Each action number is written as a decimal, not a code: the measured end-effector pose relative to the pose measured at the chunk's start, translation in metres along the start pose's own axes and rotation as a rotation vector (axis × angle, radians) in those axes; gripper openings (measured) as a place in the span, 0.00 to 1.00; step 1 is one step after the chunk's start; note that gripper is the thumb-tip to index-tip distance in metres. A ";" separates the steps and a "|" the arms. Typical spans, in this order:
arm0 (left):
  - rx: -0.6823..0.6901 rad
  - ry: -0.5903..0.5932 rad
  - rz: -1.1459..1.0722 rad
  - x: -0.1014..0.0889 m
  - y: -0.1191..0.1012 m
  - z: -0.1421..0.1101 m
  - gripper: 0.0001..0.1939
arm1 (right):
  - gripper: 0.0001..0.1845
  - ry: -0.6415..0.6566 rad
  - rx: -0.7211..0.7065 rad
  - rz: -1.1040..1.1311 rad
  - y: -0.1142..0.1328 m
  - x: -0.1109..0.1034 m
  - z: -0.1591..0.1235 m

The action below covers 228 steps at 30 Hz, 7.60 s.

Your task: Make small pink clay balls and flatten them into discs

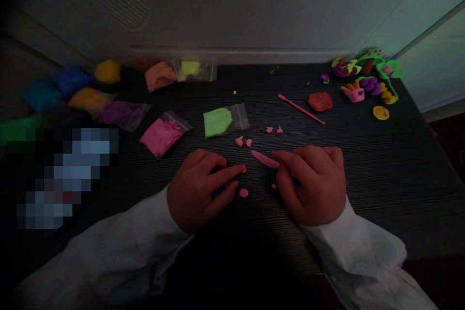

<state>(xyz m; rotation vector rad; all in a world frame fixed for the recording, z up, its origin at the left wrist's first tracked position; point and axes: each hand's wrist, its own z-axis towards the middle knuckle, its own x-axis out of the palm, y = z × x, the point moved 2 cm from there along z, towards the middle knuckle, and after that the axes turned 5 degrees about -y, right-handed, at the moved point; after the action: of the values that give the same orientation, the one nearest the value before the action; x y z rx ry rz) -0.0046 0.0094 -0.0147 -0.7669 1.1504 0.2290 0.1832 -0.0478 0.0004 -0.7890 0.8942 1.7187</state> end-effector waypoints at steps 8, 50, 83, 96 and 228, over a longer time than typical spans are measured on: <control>-0.008 -0.119 -0.044 0.001 0.003 -0.002 0.14 | 0.11 0.008 -0.004 0.002 0.000 0.000 -0.001; 0.106 -0.047 0.135 -0.002 -0.004 -0.006 0.18 | 0.11 0.037 -0.005 -0.016 -0.004 0.003 0.001; 0.118 -0.074 0.122 -0.002 -0.003 -0.007 0.17 | 0.11 0.035 -0.015 -0.017 -0.003 0.002 0.000; 0.128 -0.020 0.135 -0.001 -0.003 -0.006 0.18 | 0.11 0.047 -0.010 -0.009 -0.001 0.002 0.001; -0.037 -0.150 -0.075 0.000 0.009 -0.002 0.13 | 0.19 0.292 -0.192 -0.091 0.027 0.018 -0.005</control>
<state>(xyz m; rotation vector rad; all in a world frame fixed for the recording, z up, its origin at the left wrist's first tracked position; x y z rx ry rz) -0.0111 0.0148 -0.0193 -0.8099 0.9760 0.2417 0.1528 -0.0494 -0.0122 -1.2137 0.8790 1.6510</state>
